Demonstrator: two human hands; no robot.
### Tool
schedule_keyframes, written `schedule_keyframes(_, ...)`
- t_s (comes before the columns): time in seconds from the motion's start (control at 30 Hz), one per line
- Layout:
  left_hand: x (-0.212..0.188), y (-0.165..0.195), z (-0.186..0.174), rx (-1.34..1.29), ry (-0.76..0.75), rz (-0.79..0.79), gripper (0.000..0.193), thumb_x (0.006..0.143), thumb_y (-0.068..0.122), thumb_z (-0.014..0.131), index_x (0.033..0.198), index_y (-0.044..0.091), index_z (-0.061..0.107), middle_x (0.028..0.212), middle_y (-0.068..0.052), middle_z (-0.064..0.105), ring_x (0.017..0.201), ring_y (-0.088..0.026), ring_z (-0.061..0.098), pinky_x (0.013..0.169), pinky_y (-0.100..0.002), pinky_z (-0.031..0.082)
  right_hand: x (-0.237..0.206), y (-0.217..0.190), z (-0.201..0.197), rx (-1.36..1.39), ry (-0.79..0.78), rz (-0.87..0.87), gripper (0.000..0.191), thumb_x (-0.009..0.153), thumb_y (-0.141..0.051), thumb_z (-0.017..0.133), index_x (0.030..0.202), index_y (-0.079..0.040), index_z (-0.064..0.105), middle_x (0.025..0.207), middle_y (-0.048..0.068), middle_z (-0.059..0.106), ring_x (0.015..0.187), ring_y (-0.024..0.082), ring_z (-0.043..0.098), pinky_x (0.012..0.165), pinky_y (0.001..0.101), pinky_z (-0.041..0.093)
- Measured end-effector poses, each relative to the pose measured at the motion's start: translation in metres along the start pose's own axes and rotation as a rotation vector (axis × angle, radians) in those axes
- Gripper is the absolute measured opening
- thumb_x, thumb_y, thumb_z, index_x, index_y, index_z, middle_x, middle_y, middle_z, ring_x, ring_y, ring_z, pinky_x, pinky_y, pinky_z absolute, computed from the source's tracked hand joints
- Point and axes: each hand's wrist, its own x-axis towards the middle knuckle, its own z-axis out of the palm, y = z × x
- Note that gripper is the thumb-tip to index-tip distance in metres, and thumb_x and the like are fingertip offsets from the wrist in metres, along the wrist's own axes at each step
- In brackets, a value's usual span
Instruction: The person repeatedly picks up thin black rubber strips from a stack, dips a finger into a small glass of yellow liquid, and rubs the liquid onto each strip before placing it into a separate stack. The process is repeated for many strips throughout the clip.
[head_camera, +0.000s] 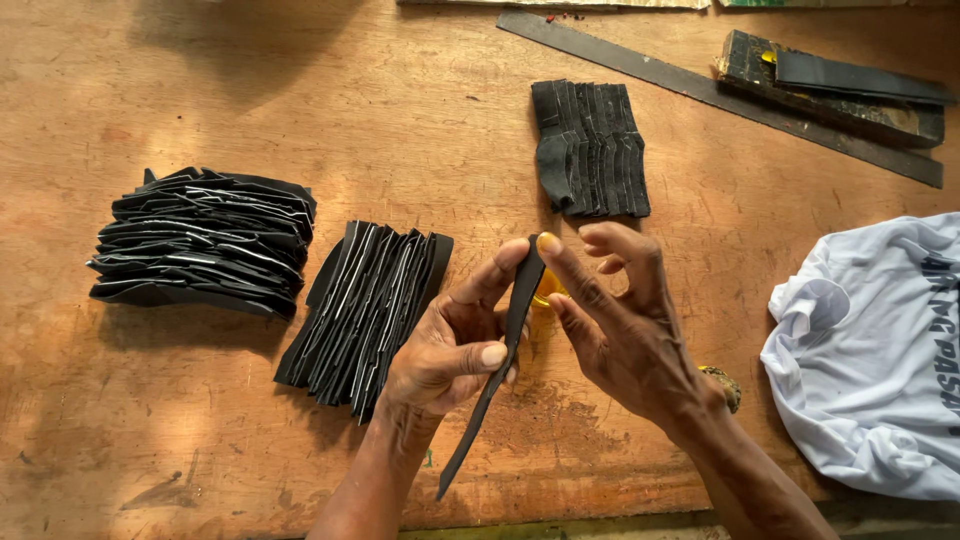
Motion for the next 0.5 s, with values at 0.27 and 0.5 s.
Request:
schedule_keyframes(0.27, 0.008, 0.006, -0.016, 0.091, 0.086, 0.043, 0.074, 0.086, -0.004, 0.079, 0.152, 0.011, 0.051, 0.159, -0.009, 0.047, 0.132, -0.025, 0.061, 0.111, -0.039, 0.058, -0.028, -0.028, 0.012, 0.163, -0.148, -0.012, 0.067, 0.099, -0.012, 0.068, 0.156, -0.032, 0.041, 0.134, 0.006, 0.05, 0.116, 0.018, 0.048, 0.096, 0.0336, 0.054)
schedule_keyframes(0.5, -0.003, -0.001, -0.042, 0.043, 0.249, 0.055, 0.026, 0.1, -0.012, 0.073, 0.123, -0.007, 0.063, 0.115, -0.023, 0.068, 0.103, -0.023, 0.073, 0.094, -0.034, 0.067, -0.008, -0.014, -0.03, -0.108, -0.156, 0.048, 0.049, 0.088, -0.034, 0.079, 0.132, -0.02, 0.065, 0.133, 0.011, 0.048, 0.118, 0.026, 0.044, 0.096, 0.0388, 0.047)
